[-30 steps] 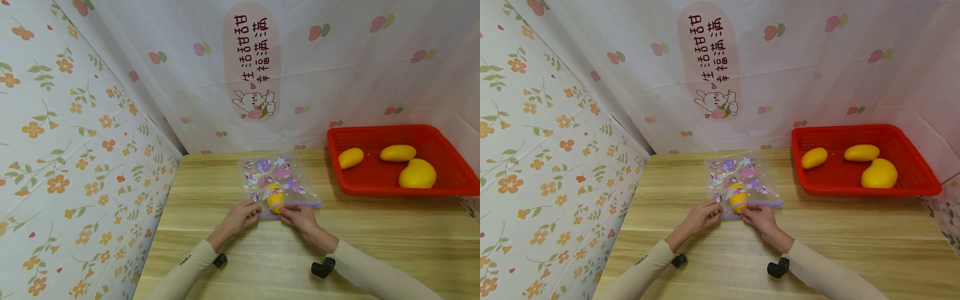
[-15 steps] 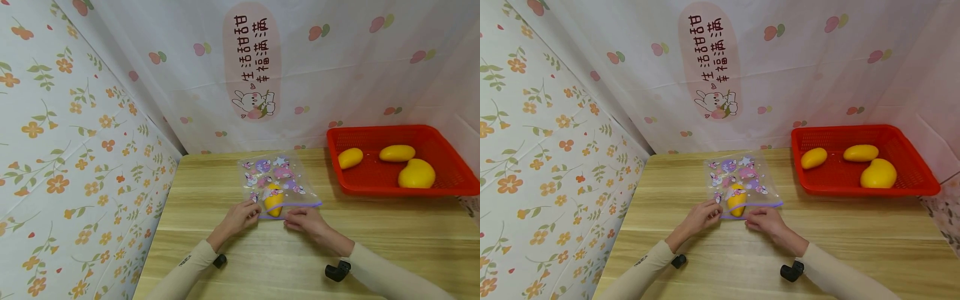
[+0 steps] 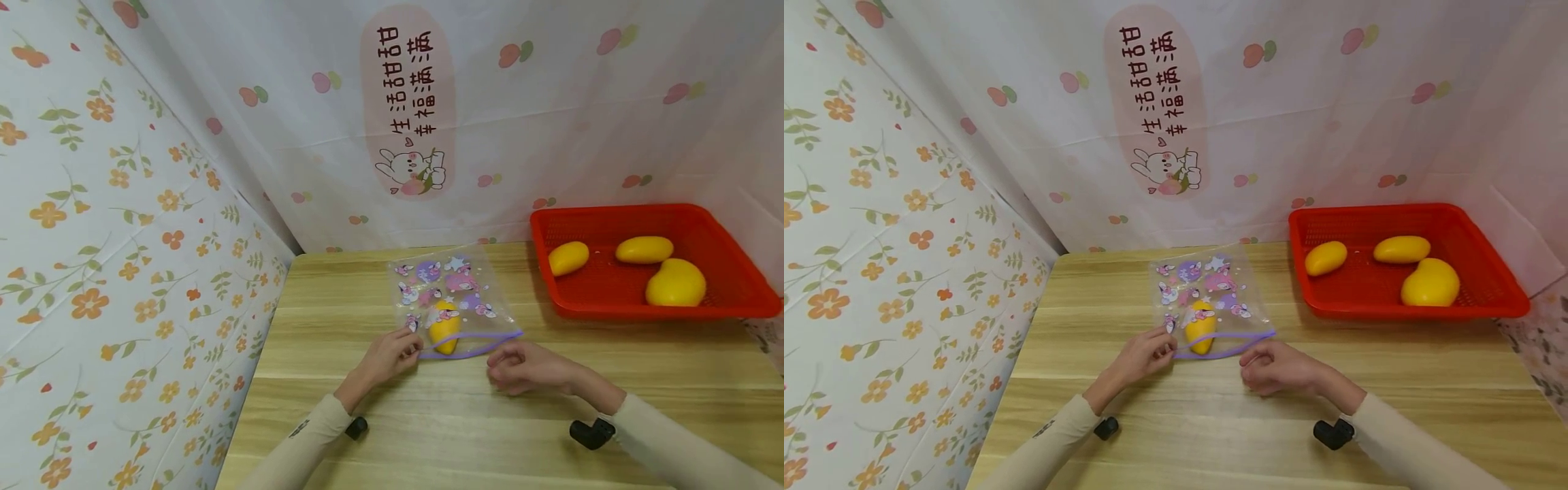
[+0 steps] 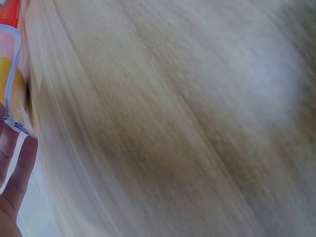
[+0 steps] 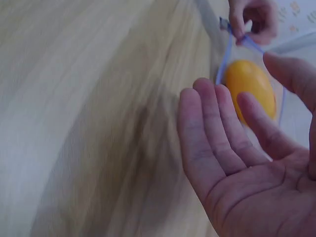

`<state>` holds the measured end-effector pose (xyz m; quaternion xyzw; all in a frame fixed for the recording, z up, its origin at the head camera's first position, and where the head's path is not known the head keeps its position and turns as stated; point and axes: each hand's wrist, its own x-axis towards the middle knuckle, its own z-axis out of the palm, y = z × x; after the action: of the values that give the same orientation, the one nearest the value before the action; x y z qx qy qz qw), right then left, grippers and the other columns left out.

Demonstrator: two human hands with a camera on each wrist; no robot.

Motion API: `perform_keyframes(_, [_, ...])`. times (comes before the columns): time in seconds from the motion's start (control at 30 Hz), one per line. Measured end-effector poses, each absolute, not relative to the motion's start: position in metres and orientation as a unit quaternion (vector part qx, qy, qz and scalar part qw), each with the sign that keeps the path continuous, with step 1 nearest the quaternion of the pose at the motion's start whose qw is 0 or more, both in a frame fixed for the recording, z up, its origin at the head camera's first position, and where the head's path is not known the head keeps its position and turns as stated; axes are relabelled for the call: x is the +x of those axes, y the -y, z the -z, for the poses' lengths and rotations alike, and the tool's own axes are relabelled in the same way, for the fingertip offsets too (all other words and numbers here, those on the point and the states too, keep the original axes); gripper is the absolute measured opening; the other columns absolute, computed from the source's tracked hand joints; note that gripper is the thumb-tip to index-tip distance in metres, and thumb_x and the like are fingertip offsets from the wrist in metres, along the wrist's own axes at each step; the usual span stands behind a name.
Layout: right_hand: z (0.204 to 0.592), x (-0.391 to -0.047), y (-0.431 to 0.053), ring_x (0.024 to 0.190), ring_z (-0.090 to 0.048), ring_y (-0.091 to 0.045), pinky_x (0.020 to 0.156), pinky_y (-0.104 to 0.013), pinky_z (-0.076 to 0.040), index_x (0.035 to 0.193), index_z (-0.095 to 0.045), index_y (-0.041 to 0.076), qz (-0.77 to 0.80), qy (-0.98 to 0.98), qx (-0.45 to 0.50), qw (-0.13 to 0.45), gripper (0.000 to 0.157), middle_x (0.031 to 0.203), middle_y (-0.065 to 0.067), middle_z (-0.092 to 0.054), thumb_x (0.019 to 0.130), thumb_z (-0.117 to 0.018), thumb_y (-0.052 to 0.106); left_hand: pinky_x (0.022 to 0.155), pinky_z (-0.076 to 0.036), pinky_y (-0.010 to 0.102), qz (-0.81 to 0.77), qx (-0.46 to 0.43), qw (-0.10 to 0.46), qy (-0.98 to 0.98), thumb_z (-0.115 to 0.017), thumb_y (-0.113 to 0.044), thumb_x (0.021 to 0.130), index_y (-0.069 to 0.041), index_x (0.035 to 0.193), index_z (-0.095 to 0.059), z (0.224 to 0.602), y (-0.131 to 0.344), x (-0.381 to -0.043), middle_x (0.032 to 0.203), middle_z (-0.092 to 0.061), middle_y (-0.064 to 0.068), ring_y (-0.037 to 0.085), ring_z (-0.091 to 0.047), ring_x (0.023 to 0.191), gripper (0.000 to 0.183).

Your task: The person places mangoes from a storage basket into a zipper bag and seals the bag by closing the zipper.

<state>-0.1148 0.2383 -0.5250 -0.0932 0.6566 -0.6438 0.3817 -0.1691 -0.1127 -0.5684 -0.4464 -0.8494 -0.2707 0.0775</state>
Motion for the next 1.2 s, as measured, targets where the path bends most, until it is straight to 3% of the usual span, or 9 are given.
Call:
perform_keyframes(0.17, [0.518,-0.117,-0.253,0.106,-0.062,-0.043,0.084,-0.054,-0.056,0.133,-0.050,-0.014,0.608,-0.688,-0.142,0.371,0.041,0.119,-0.027,-0.062,0.103,-0.061,0.011,0.066,-0.049,0.014,0.270,-0.446,0.073,0.850,-0.078,-0.004,0.086,-0.012,0.096,-0.066,0.566,0.115,-0.168,0.091,-0.062,-0.003,0.009,-0.064,0.077,0.018])
perform_keyframes(0.33, [0.511,-0.119,-0.268,0.098,-0.065,-0.040,0.076,-0.048,-0.059,0.131,-0.055,-0.010,0.538,-0.739,-0.234,0.331,0.036,0.118,-0.024,-0.063,0.103,-0.060,0.011,0.065,-0.049,0.015,0.262,-0.446,0.071,0.853,-0.077,-0.005,0.087,-0.013,0.096,-0.065,0.565,0.117,-0.168,0.093,-0.062,-0.003,0.009,-0.065,0.078,0.017])
perform_keyframes(0.57, [0.503,-0.124,-0.284,0.097,-0.067,-0.022,0.080,-0.033,-0.057,0.123,-0.061,-0.009,0.482,-0.776,-0.319,0.252,0.030,0.113,-0.022,-0.064,0.100,-0.065,0.010,0.066,-0.050,0.015,0.255,-0.441,0.065,0.858,-0.077,-0.005,0.088,-0.013,0.097,-0.066,0.564,0.118,-0.169,0.094,-0.062,-0.003,0.011,-0.067,0.080,0.016])
perform_keyframes(0.73, [0.495,-0.128,-0.291,0.095,-0.066,-0.019,0.081,-0.033,-0.057,0.122,-0.064,-0.005,0.449,-0.802,-0.324,0.223,0.029,0.107,-0.014,-0.067,0.099,-0.068,0.012,0.065,-0.049,0.015,0.262,-0.437,0.059,0.858,-0.077,-0.004,0.088,-0.012,0.097,-0.067,0.565,0.119,-0.170,0.094,-0.063,-0.002,0.011,-0.067,0.080,0.016])
perform_keyframes(1.0, [0.480,-0.136,-0.301,0.099,-0.064,-0.018,0.084,-0.032,-0.056,0.123,-0.065,-0.001,0.412,-0.837,-0.302,0.195,0.031,0.111,-0.009,-0.068,0.098,-0.070,0.016,0.063,-0.049,0.015,0.250,-0.429,0.069,0.866,-0.076,-0.005,0.089,-0.014,0.097,-0.068,0.565,0.120,-0.172,0.093,-0.062,-0.004,0.009,-0.066,0.081,0.015])
perform_keyframes(1.2, [0.469,-0.142,-0.310,0.102,-0.063,-0.018,0.087,-0.031,-0.055,0.123,-0.066,0.008,0.398,-0.854,-0.282,0.182,0.030,0.114,-0.003,-0.067,0.097,-0.071,0.022,0.061,-0.047,0.015,0.240,-0.422,0.068,0.872,-0.075,-0.006,0.089,-0.016,0.096,-0.068,0.563,0.120,-0.172,0.092,-0.062,-0.005,0.007,-0.066,0.080,0.014])
